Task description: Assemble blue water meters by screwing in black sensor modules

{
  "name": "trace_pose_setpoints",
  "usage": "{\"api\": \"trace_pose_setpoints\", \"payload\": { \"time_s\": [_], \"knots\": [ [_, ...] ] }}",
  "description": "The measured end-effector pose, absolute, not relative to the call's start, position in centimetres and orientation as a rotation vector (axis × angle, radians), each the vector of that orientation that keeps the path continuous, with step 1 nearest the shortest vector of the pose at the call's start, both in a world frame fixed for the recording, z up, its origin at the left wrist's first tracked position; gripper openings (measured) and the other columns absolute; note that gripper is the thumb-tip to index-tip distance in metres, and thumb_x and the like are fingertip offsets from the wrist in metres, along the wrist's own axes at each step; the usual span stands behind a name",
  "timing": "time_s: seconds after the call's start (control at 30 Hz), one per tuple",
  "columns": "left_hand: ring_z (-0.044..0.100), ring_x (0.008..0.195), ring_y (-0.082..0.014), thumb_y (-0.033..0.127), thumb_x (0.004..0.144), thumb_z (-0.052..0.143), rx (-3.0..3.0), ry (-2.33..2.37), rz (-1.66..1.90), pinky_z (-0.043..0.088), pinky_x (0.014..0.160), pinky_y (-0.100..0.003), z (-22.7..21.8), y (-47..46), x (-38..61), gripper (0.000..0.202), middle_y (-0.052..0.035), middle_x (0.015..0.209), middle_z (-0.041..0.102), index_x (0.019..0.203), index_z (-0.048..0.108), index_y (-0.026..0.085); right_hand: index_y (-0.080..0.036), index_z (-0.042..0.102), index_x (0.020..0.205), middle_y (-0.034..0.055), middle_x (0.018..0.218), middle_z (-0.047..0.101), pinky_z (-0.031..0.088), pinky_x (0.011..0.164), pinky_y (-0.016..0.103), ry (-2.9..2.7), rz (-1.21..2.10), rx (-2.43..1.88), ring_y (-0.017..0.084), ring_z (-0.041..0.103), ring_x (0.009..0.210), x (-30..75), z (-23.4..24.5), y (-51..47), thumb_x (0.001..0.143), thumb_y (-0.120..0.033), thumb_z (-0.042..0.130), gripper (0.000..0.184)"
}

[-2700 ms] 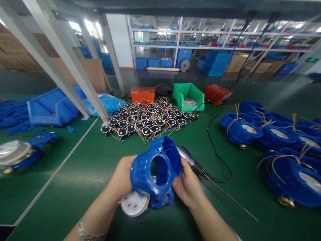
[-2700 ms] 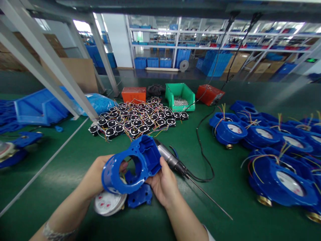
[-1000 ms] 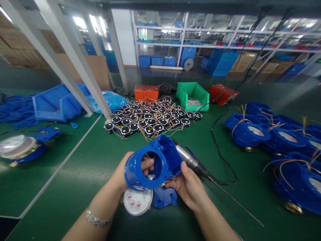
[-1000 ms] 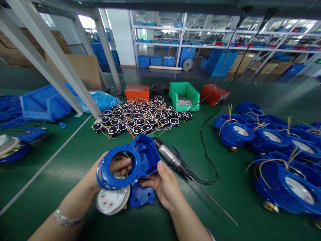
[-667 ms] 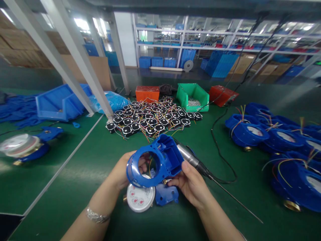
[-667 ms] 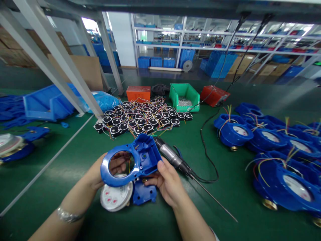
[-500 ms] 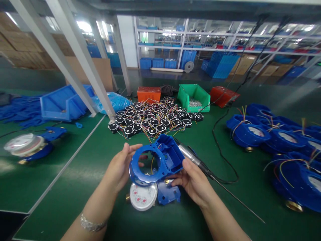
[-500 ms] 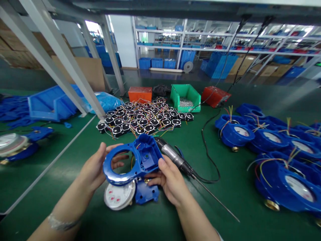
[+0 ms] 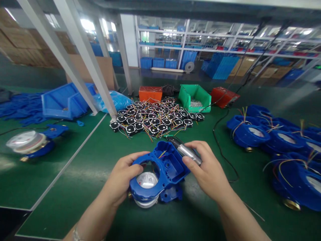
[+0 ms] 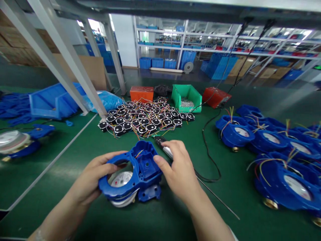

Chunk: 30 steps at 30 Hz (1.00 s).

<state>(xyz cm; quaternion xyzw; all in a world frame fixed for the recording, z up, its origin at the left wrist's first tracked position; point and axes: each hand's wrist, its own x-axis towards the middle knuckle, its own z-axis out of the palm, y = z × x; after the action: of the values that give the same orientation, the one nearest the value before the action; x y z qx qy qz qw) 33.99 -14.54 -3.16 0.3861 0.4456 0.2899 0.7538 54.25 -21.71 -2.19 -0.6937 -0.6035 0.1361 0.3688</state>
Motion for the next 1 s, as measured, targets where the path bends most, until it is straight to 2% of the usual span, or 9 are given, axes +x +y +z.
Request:
{"api": "trace_pose_setpoints", "payload": {
  "time_s": [0.07, 0.17, 0.3, 0.43, 0.53, 0.6, 0.67, 0.77, 1.0],
  "knots": [
    [0.06, 0.068, -0.0198, 0.012, 0.049, 0.055, 0.83, 0.958, 0.628, 0.046, 0.063, -0.027, -3.3, -14.6, 34.1, 0.049, -0.0007, 0.058, 0.062, 0.097, 0.062, 0.012, -0.017, 0.054, 0.104, 0.0101, 0.109, 0.043, 0.037, 0.089, 0.037, -1.795, 0.268, -1.705, 0.02, 0.04, 0.103, 53.8, -1.1, -20.6, 0.081, -0.046, 0.049, 0.038],
    [0.058, 0.063, -0.0176, 0.011, 0.049, 0.055, 0.83, 0.953, 0.624, 0.045, 0.062, -0.026, -3.3, -14.7, 34.2, 0.048, 0.0016, 0.052, 0.058, 0.096, 0.063, 0.012, -0.021, 0.058, 0.102, 0.0082, 0.119, 0.038, 0.022, 0.099, 0.047, -2.159, 0.188, -1.624, 0.025, 0.027, 0.117, 53.3, -0.4, -18.8, 0.075, -0.039, 0.059, 0.032],
    [0.058, 0.065, -0.0175, 0.011, 0.049, 0.054, 0.863, 0.959, 0.602, 0.045, 0.063, -0.026, -3.3, -14.8, 34.0, 0.047, 0.0013, 0.056, 0.059, 0.096, 0.063, 0.014, -0.023, 0.063, 0.086, 0.0035, 0.116, 0.04, 0.013, 0.101, 0.05, -2.36, 0.21, -1.533, 0.023, 0.022, 0.12, 53.1, -0.9, -17.6, 0.08, -0.031, 0.055, 0.012],
    [0.059, 0.072, -0.0202, 0.012, 0.052, 0.054, 0.956, 0.963, 0.562, 0.045, 0.064, -0.027, -3.8, -14.9, 33.5, 0.046, -0.0021, 0.072, 0.064, 0.097, 0.063, 0.015, -0.018, 0.062, 0.072, 0.0026, 0.1, 0.046, 0.016, 0.1, 0.046, -2.287, 0.232, -1.522, 0.017, 0.034, 0.107, 52.9, -1.3, -18.0, 0.081, -0.021, 0.051, 0.015],
    [0.058, 0.082, -0.0204, 0.012, 0.054, 0.055, 1.101, 0.901, 0.57, 0.044, 0.07, -0.026, -4.9, -14.9, 33.0, 0.043, -0.0037, 0.092, 0.065, 0.096, 0.065, 0.017, -0.017, 0.059, 0.07, 0.0017, 0.094, 0.046, 0.014, 0.1, 0.046, -2.15, 0.188, -1.593, 0.015, 0.037, 0.101, 52.9, -1.7, -18.6, 0.079, -0.016, 0.052, 0.011],
    [0.057, 0.086, -0.0197, 0.011, 0.055, 0.056, 1.146, 0.843, 0.56, 0.043, 0.073, -0.025, -5.8, -14.8, 32.5, 0.043, -0.0027, 0.099, 0.064, 0.096, 0.065, 0.02, -0.015, 0.057, 0.07, 0.0013, 0.09, 0.047, 0.021, 0.096, 0.041, -2.042, 0.194, -1.624, 0.014, 0.039, 0.095, 53.0, -2.3, -18.9, 0.079, -0.015, 0.052, 0.01],
    [0.057, 0.087, -0.0195, 0.012, 0.057, 0.056, 1.138, 0.804, 0.531, 0.043, 0.075, -0.025, -6.6, -14.6, 32.1, 0.043, -0.002, 0.1, 0.064, 0.097, 0.065, 0.021, -0.012, 0.054, 0.069, 0.0017, 0.086, 0.048, 0.032, 0.085, 0.031, -1.927, 0.3, -1.641, 0.011, 0.042, 0.085, 53.1, -3.0, -19.1, 0.08, -0.014, 0.049, 0.013],
    [0.056, 0.091, -0.0222, 0.017, 0.058, 0.061, 1.153, 0.755, 0.486, 0.044, 0.077, -0.028, -7.7, -14.2, 31.6, 0.043, -0.0039, 0.109, 0.061, 0.101, 0.064, 0.021, -0.01, 0.052, 0.068, 0.0018, 0.08, 0.048, 0.034, 0.069, 0.02, -1.748, 0.459, -1.649, 0.007, 0.043, 0.076, 53.0, -4.2, -19.4, 0.082, -0.011, 0.046, 0.015],
    [0.059, 0.088, -0.0231, 0.028, 0.066, 0.063, 0.863, 0.754, 0.475, 0.046, 0.076, -0.031, -9.3, -15.3, 31.2, 0.052, -0.0068, 0.106, 0.063, 0.116, 0.05, 0.019, -0.01, 0.052, 0.065, 0.0006, 0.073, 0.05, 0.033, 0.067, 0.018, -1.504, 0.524, -1.744, 0.007, 0.045, 0.072, 53.1, -6.1, -19.1, 0.08, -0.011, 0.049, 0.016]
  ]
}}
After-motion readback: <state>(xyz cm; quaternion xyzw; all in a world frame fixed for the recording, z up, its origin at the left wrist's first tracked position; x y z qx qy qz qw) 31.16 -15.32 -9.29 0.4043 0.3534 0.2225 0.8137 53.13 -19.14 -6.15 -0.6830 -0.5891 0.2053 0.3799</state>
